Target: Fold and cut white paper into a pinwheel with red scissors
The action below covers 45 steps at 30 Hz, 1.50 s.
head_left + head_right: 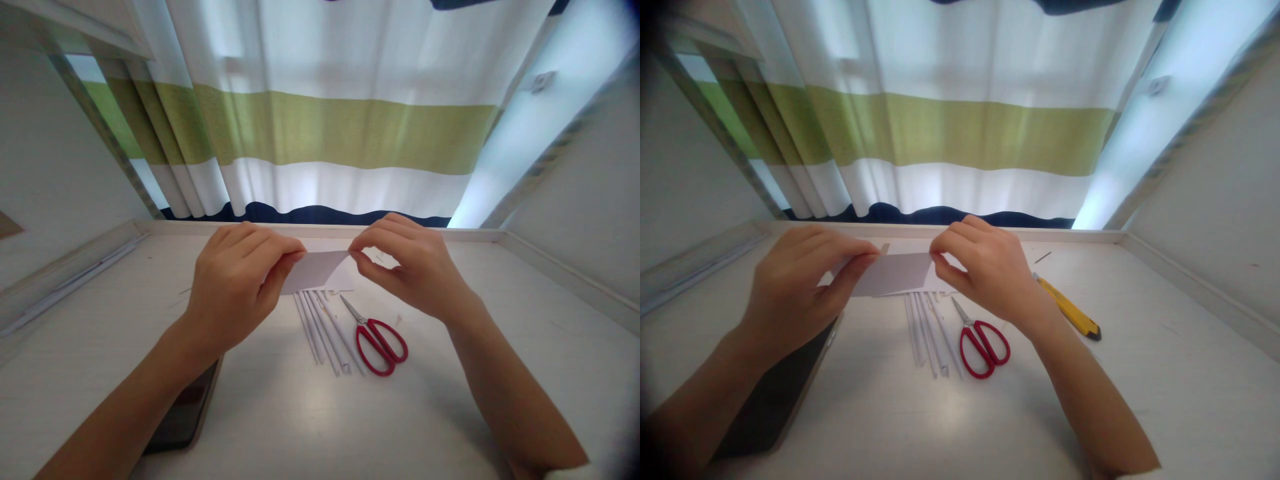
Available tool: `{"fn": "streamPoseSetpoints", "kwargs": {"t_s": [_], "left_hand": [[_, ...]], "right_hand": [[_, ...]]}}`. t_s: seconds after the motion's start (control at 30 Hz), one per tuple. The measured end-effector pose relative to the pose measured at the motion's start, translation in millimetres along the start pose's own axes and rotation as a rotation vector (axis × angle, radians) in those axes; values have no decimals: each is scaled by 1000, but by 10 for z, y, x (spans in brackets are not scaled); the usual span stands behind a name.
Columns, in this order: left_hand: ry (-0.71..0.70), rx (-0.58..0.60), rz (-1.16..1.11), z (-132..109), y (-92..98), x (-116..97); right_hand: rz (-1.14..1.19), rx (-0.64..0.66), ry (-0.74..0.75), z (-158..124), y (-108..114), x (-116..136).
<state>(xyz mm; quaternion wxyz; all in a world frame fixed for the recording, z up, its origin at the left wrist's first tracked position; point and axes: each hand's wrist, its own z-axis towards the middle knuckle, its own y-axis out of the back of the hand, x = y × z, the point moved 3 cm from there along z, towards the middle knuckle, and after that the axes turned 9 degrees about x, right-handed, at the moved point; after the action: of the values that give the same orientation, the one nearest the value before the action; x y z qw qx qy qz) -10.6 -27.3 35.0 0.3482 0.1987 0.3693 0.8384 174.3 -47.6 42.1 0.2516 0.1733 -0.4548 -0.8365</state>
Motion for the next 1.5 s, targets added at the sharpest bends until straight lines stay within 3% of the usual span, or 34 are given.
{"fn": "streamPoseSetpoints", "kwargs": {"t_s": [0.17,0.3,0.37,0.43,0.5,0.63,0.77,1.03,1.27,1.5], "left_hand": [[174,-98,-88,-5,95,180],[382,-123,-330,12,45,308],[426,-5,-535,15,-64,307],[482,120,-722,-8,-190,278],[483,325,-838,-37,-336,221],[406,414,-830,-72,-537,141],[374,491,-840,-109,-653,65],[379,517,-862,-132,-599,26],[397,706,-1059,-167,-655,-97],[361,738,-1140,-123,-526,-138]], "right_hand": [[-70,-97,-138,-32,51,-224],[214,-118,-213,-47,90,-205],[487,-103,-280,-109,29,-116],[864,-16,-446,-241,-150,-22],[952,15,-508,-403,-361,67],[1106,-9,-621,-672,-804,87],[1254,5,-689,-754,-979,82],[1312,-45,-781,-809,-1005,20],[1224,26,-692,-784,-938,167],[1032,105,-598,-790,-788,255]]}}
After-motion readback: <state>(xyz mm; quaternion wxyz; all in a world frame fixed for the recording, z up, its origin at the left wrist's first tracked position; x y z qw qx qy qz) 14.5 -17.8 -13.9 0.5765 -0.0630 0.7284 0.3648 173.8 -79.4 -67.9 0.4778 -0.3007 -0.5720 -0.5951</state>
